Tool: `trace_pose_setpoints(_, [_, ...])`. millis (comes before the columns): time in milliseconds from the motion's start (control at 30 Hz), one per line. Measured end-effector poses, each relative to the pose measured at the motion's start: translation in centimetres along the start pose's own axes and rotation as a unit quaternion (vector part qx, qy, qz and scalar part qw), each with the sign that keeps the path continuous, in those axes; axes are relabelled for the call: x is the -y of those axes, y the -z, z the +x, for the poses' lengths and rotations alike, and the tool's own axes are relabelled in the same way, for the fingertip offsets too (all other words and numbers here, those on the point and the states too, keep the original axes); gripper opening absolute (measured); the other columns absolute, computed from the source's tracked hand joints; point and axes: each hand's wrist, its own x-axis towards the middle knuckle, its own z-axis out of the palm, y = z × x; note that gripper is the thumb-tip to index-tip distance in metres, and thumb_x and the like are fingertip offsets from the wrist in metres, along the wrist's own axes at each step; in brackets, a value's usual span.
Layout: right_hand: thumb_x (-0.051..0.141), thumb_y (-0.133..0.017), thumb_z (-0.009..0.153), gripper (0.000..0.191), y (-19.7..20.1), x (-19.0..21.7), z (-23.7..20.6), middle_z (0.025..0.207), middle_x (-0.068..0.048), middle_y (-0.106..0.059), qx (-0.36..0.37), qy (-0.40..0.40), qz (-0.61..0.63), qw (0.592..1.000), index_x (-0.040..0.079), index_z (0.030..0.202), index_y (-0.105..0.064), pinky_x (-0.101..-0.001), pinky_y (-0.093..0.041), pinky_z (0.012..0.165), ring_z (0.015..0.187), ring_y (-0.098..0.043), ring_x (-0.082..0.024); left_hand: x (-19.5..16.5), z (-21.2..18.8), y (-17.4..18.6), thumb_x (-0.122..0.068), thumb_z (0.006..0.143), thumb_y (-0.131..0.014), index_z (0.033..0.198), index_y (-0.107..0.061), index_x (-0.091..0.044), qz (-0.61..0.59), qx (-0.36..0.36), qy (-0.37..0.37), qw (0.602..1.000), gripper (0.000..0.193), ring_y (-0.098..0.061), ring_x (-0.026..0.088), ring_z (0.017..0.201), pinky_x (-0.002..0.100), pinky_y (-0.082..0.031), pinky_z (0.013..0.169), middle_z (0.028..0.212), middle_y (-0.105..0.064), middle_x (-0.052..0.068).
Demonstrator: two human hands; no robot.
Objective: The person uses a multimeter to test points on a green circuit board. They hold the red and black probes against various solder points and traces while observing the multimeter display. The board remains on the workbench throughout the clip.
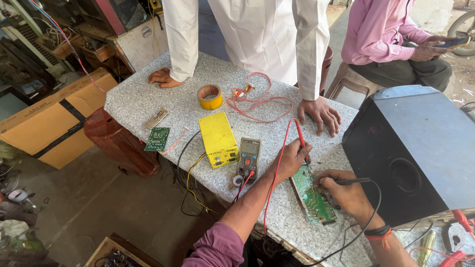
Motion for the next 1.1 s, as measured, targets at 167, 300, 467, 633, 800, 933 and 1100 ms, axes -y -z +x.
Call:
trace_pose_setpoints(167, [0.011, -0.056, 0.084, 0.026, 0.0, -0.3, 0.1, 0.071, -0.01, -0.074, 0.022, 0.012, -0.017, 1.0, -0.006, 0.082, -0.075, -0.0311, -0.056, 0.066, 0.068, -0.069, -0.015, 0.2, -0.1, -0.1, -0.037, 0.106, -0.056, 0.106, -0.062, -0.002, -0.004, -0.004, -0.01, 1.0, 0.035, -0.069, 0.016, 0.073, 0.036, -0.054, 0.068, 0.077, -0.072, 0.007])
trace_pose_setpoints(300, [0.011, -0.053, 0.084, 0.028, 0.0, -0.4, 0.2, 0.07, -0.01, -0.073, 0.017, 0.017, -0.006, 1.0, -0.007, 0.079, -0.075, -0.0315, -0.054, 0.065, 0.067, -0.067, -0.016, 0.4, 0.0, -0.2, -0.036, 0.106, -0.055, 0.104, -0.062, -0.002, -0.001, -0.005, -0.013, 1.0, 0.035, -0.069, 0.016, 0.074, 0.036, -0.054, 0.069, 0.078, -0.072, 0.007])
trace_pose_setpoints(467, [0.011, -0.054, 0.084, 0.028, 0.0, -0.2, 0.1, 0.071, -0.01, -0.074, 0.018, 0.009, -0.009, 1.0, -0.007, 0.08, -0.075, -0.0316, -0.056, 0.067, 0.068, -0.069, -0.016, 0.6, 0.1, -0.2, -0.036, 0.106, -0.056, 0.103, -0.062, -0.002, -0.005, -0.003, -0.014, 1.0, 0.034, -0.069, 0.016, 0.074, 0.037, -0.054, 0.069, 0.078, -0.072, 0.007])
trace_pose_setpoints(633, [0.012, -0.055, 0.084, 0.028, -0.1, 0.2, -0.1, 0.072, -0.01, -0.075, 0.02, 0.011, -0.005, 1.0, -0.006, 0.081, -0.076, -0.0318, -0.057, 0.068, 0.068, -0.07, -0.016, 0.5, 0.1, -0.2, -0.035, 0.106, -0.056, 0.104, -0.062, -0.002, -0.004, -0.004, -0.017, 1.0, 0.034, -0.07, 0.016, 0.074, 0.037, -0.054, 0.069, 0.078, -0.072, 0.007])
trace_pose_setpoints(800, [0.013, -0.056, 0.084, 0.028, -0.1, 0.4, -0.2, 0.067, -0.01, -0.074, 0.023, 0.023, -0.025, 0.999, -0.006, 0.08, -0.077, -0.0314, -0.055, 0.065, 0.065, -0.068, -0.016, 0.3, 0.0, -0.2, -0.035, 0.106, -0.056, 0.104, -0.062, -0.002, -0.005, -0.005, -0.015, 1.0, 0.033, -0.07, 0.016, 0.074, 0.036, -0.054, 0.069, 0.078, -0.072, 0.007])
trace_pose_setpoints(933, [0.013, -0.056, 0.084, 0.028, -0.1, 0.5, -0.2, 0.067, -0.009, -0.073, 0.024, 0.028, -0.023, 0.999, -0.005, 0.08, -0.077, -0.0309, -0.054, 0.064, 0.065, -0.067, -0.015, 0.4, 0.1, -0.1, -0.035, 0.106, -0.056, 0.104, -0.062, -0.002, -0.003, 0.001, -0.006, 1.0, 0.033, -0.07, 0.016, 0.075, 0.036, -0.055, 0.068, 0.078, -0.072, 0.007])
trace_pose_setpoints(1100, [0.013, -0.056, 0.085, 0.029, -0.2, 0.6, -0.3, 0.066, -0.009, -0.072, 0.023, 0.009, -0.025, 0.999, -0.005, 0.08, -0.077, -0.0315, -0.053, 0.063, 0.064, -0.065, -0.015, 0.5, 0.1, -0.2, -0.036, 0.106, -0.055, 0.104, -0.062, -0.002, 0.003, -0.003, -0.011, 1.0, 0.034, -0.07, 0.017, 0.074, 0.036, -0.055, 0.069, 0.078, -0.072, 0.007])
